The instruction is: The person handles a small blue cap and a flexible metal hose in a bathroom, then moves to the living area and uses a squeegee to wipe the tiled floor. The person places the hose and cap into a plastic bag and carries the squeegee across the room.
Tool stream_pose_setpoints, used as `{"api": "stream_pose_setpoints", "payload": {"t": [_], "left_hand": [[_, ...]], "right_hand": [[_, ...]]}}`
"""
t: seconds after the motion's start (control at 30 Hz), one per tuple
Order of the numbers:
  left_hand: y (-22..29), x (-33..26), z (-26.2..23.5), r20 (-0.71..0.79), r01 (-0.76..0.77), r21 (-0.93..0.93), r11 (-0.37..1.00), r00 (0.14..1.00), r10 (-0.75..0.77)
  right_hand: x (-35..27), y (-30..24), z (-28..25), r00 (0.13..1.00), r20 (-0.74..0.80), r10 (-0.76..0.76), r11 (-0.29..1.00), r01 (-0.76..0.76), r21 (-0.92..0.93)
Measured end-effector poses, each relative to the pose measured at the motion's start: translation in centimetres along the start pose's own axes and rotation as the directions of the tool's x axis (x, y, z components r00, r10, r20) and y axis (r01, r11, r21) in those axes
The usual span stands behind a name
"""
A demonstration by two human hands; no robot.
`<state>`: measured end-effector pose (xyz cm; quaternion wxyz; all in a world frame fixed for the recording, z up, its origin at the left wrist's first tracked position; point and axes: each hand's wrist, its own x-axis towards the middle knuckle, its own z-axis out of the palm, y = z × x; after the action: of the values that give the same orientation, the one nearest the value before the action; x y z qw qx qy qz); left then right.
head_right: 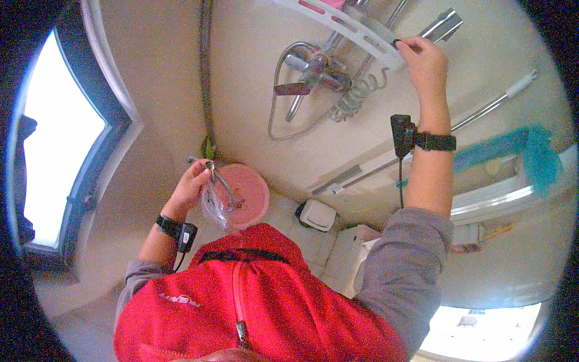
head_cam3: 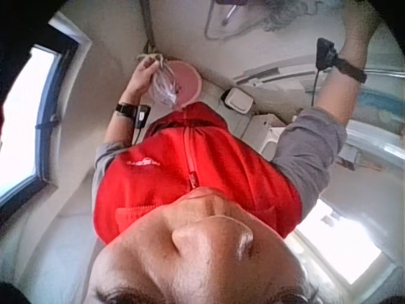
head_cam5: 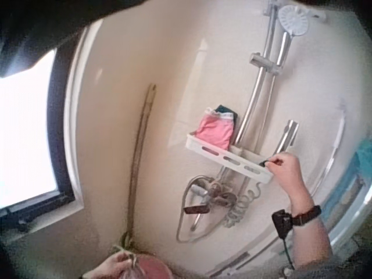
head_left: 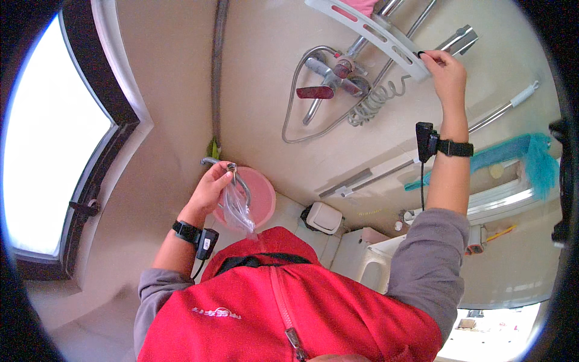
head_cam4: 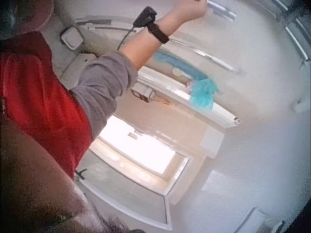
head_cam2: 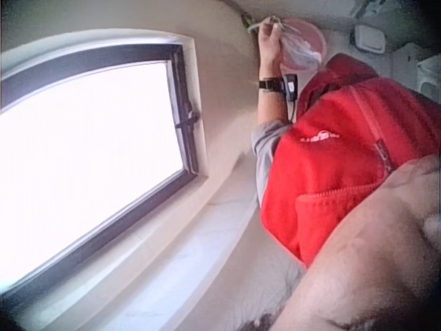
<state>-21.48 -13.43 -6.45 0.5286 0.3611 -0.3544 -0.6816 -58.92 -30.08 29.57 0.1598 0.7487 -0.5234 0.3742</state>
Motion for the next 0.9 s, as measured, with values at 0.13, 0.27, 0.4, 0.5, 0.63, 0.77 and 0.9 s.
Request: {"api": "stream_pose_setpoints", "payload": {"t": [0.13, 0.27, 0.4, 0.5, 0.63, 0.77, 0.9], "left_hand": [[-0.2, -0.1, -0.4, -0.005, -0.007, -0.071, 0.997, 1.000, 0.007], [-0.2, -0.2, -0.6, -0.020, 0.000, -0.059, 0.998, 1.000, -0.002], [-0.4, 0.0, -0.7, 0.021, 0.001, -0.003, 1.000, 1.000, -0.001], [-0.5, 0.3, -0.8, 0.050, 0.046, 0.011, 0.999, 0.998, -0.047], [-0.1, 0.7, -0.5, 0.073, 0.032, 0.113, 0.993, 0.997, -0.041], [0.7, 0.6, 0.2, 0.157, -0.034, 0.157, 0.987, 0.988, 0.009], [1.5, 0.2, 0.1, 0.230, 0.068, 0.118, 0.991, 0.969, -0.094]], "right_hand": [[2.1, 1.2, 0.7, 0.991, 0.133, 0.022, 0.983, 0.002, -0.181], [3.3, 1.7, 0.6, 0.955, 0.290, 0.063, 0.968, 0.013, -0.252], [3.4, 1.5, -0.1, 0.923, 0.378, 0.078, 0.980, -0.001, -0.198], [2.0, 0.1, -0.7, 0.987, 0.147, 0.069, 0.992, -0.053, -0.115], [-4.1, -3.4, -0.1, 0.994, -0.105, 0.021, 0.977, 0.001, 0.213], [-14.2, -7.4, 6.0, 0.918, 0.392, 0.062, 0.759, -0.298, 0.578], [-23.7, -11.6, 15.4, 0.486, 0.873, -0.047, 0.582, -0.697, 0.419]]}}
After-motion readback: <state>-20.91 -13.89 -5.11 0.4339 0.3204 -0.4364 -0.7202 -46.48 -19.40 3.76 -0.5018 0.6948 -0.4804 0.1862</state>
